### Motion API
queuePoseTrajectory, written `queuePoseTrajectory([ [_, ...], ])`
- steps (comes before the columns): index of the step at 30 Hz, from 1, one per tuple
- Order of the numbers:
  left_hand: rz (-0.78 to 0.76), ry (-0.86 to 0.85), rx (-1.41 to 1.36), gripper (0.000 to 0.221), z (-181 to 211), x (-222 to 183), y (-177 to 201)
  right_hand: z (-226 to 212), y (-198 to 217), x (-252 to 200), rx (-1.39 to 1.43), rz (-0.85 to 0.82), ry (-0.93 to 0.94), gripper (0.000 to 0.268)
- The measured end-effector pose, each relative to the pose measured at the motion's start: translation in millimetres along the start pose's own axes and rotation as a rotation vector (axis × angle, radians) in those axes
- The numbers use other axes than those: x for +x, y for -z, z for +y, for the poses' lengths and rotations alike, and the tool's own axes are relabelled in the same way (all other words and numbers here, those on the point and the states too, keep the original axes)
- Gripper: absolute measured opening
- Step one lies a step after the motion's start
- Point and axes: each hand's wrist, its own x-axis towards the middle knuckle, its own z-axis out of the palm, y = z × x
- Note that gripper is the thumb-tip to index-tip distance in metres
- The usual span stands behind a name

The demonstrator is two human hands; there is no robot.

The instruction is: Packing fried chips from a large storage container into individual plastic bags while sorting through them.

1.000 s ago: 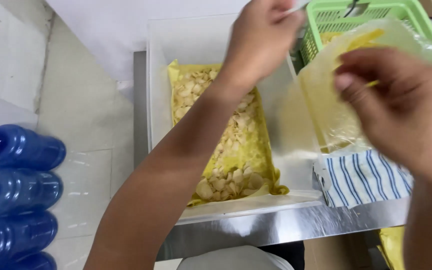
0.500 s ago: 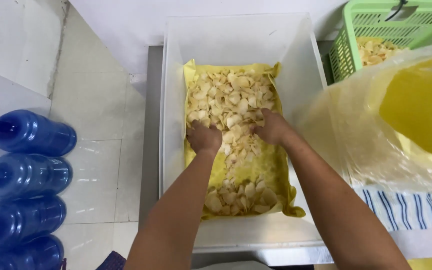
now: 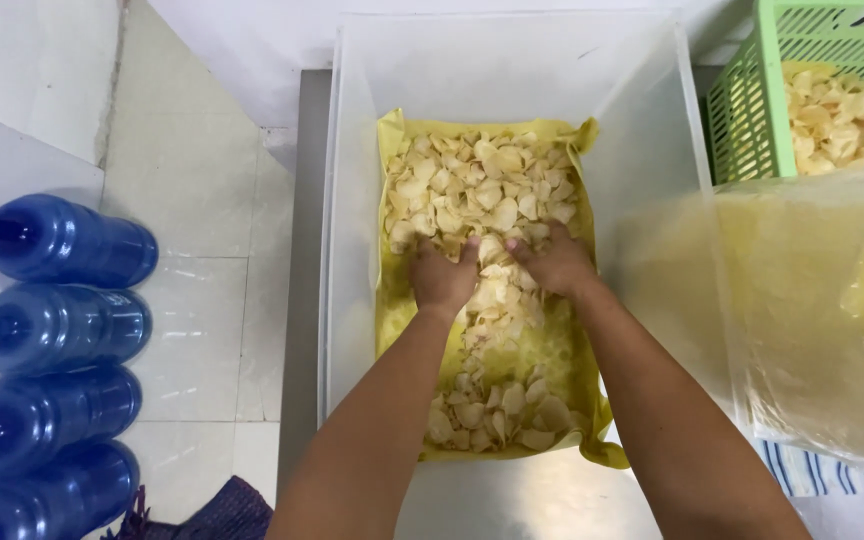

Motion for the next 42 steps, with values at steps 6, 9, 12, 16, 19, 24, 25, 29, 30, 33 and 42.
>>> queuePoseTrajectory([
  [6,-0.215,-0.044,0.028,0.129,30,-31,31,-33,11,-49,0.278,-0.075,-0.058,0.108],
  [9,-0.169,-0.066,0.029,0.137,-2,5,-5,-32,-1,-45,0.423,-0.124,-0.066,0.101],
  [12,-0.151,-0.064,-0.017,0.135,-12,16,-16,-34,-12,-45,0.564,-0.219,-0.058,0.104],
  [16,-0.14,-0.042,-0.056,0.132,-15,26,-21,-24,-18,-26,0.614,-0.209,-0.024,0.102],
  [19,-0.131,-0.038,-0.129,0.134,-12,28,-21,-26,-13,-22,0.487,-0.166,-0.036,0.101],
  [24,-0.159,-0.043,-0.007,0.139,1,32,-16,-14,-15,7,0.47,-0.075,0.033,0.106],
  [25,-0.156,-0.047,-0.007,0.139,2,32,-14,-22,-11,-3,0.471,-0.073,0.037,0.106],
  [29,-0.17,-0.056,-0.009,0.118,7,32,-9,-36,-5,-25,0.555,-0.129,-0.039,0.105],
  [30,-0.194,-0.072,-0.042,0.121,7,31,-9,-35,-8,-26,0.607,-0.122,-0.06,0.093],
  [33,-0.168,-0.129,-0.004,0.121,4,32,-11,-22,-16,-5,0.762,-0.141,-0.045,0.08],
  [42,-0.218,-0.257,-0.055,0.121,11,23,-11,-4,-31,25,0.883,-0.231,-0.033,0.087],
])
